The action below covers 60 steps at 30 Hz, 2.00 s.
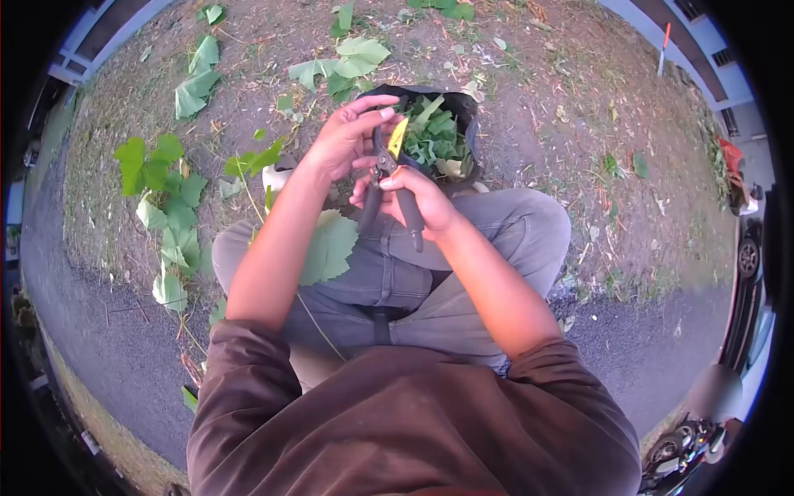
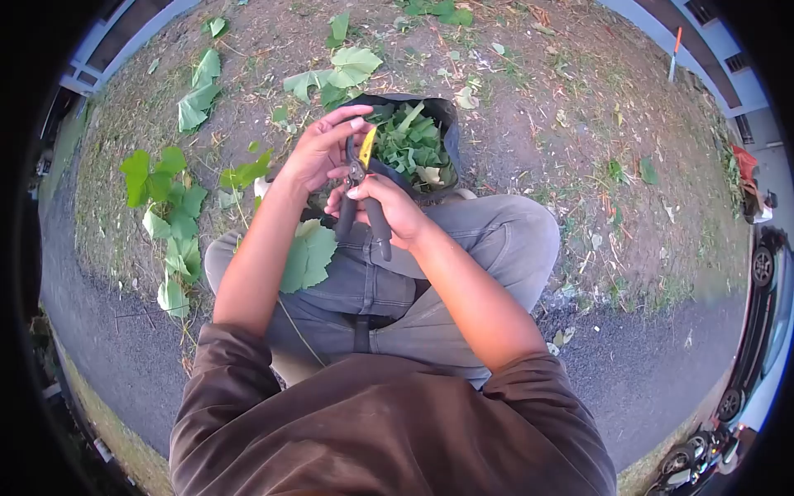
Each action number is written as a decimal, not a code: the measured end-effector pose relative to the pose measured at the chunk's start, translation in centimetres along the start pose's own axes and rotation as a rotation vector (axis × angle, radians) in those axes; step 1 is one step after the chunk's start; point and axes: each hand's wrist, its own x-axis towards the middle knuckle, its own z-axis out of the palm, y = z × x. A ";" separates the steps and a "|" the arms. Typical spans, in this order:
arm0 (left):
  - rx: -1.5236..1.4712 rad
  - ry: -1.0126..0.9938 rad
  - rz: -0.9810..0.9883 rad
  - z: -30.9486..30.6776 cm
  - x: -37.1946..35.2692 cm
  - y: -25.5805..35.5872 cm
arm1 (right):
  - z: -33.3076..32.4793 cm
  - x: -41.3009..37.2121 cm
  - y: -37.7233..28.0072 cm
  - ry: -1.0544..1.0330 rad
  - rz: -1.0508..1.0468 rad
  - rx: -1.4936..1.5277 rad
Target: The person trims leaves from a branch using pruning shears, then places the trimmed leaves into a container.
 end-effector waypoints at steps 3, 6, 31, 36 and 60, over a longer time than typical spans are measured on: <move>0.100 0.140 0.164 1.0 -0.1 1.5 | 1.5 1.0 0.1 0.069 -0.014 0.060; 0.320 0.307 0.335 0.4 1.4 -0.5 | 0.7 -0.2 0.4 0.139 0.018 0.105; 0.991 0.434 0.275 1.9 -0.4 0.6 | 1.4 -0.3 0.3 0.219 -0.047 0.112; 0.810 0.405 0.490 0.4 -1.6 0.9 | 2.3 -0.5 -1.5 0.210 -0.010 0.065; 0.908 1.063 0.332 -9.0 -11.2 11.3 | 2.5 -1.4 -0.9 0.197 0.196 0.116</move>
